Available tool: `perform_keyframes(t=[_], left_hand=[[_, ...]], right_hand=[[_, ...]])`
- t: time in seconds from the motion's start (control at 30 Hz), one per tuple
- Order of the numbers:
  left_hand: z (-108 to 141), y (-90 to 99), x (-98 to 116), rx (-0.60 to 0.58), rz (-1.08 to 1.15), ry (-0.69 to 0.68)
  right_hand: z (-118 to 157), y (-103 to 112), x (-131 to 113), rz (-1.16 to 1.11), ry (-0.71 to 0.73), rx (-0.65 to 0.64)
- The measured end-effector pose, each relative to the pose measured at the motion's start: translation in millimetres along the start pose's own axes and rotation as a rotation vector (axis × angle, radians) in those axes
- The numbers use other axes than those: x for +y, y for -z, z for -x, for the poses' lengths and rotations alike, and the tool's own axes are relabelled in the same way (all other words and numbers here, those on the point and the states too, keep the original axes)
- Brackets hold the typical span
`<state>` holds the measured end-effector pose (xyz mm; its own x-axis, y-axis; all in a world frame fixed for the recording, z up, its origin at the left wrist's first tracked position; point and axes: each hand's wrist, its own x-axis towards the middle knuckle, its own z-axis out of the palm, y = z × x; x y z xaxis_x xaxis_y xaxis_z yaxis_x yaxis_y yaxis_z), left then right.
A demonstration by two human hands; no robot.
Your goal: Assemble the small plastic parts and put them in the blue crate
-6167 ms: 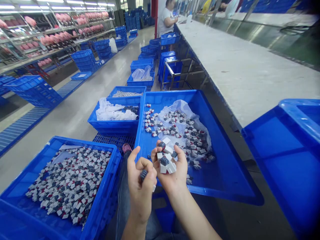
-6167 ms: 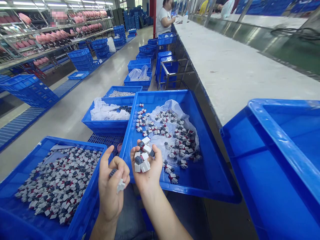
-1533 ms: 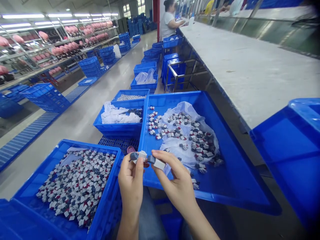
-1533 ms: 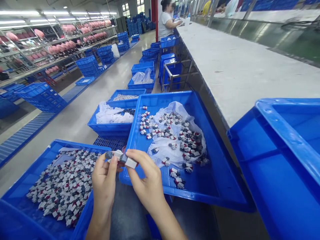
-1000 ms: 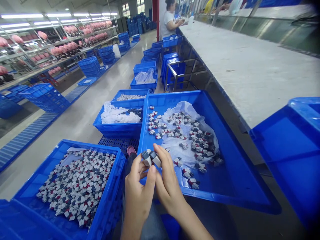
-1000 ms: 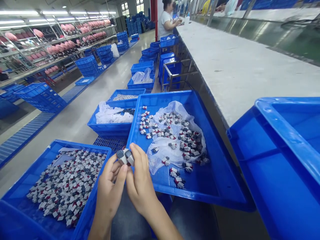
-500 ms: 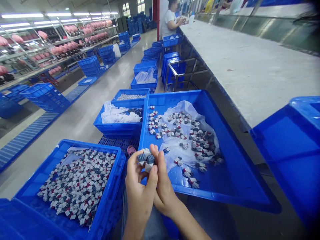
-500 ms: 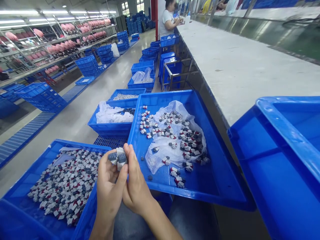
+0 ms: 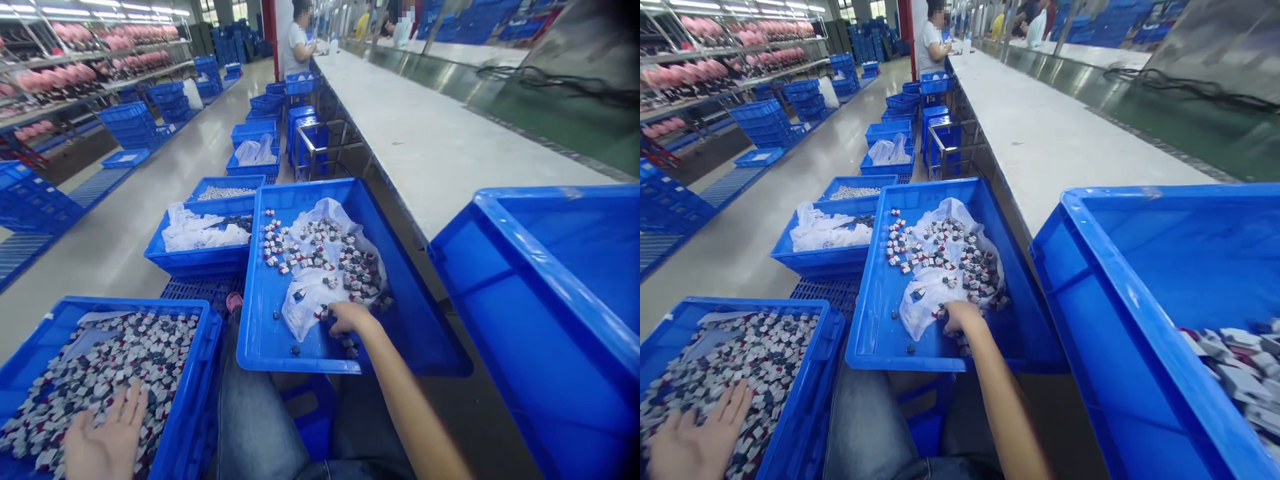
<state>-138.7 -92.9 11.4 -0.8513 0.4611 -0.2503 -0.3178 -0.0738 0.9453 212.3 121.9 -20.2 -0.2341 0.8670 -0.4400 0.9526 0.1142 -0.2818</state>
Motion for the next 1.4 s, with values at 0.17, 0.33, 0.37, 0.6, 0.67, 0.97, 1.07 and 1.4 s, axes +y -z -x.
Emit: perform_keyframes(t=[0.17,0.33,0.37,0.6,0.67,0.97,1.07,1.4], left_hand=[[34.9,-32.9,-33.9,0.042,0.105,0.350],[77.6,-86.9,-36.4,-0.336,-0.128,0.160],[87.5,-96.8,-33.6,-0.470,-0.168,0.166],[123.8,-135.7,-18.9,-0.827,-0.185,0.203],[125.2,-134.1,-17.9,-0.802,-0.125,0.187],[123.9,-123.9,-22.8,-0.613,-0.008,0.080],[119.6,-122.9,-20.1,-0.648,-0.054,-0.052],[108.6,-114.5,-19.3,-0.497,-0.353,-0.559]], right_hand=[[-2.9,-21.1,3.2,-0.063,0.074,-0.100],[33.8,1.7,-24.5,-0.324,0.322,-0.002],[43.7,7.0,-35.5,-0.383,0.400,0.033],[93.4,23.0,-100.9,-0.483,0.902,0.338],[94.9,20.3,-105.3,-0.404,0.969,0.426],[108.2,10.0,-94.1,-0.682,0.988,0.099],[101.0,14.9,-82.0,-0.760,0.888,0.046],[7.3,-28.7,28.2,-0.080,0.041,-0.034]])
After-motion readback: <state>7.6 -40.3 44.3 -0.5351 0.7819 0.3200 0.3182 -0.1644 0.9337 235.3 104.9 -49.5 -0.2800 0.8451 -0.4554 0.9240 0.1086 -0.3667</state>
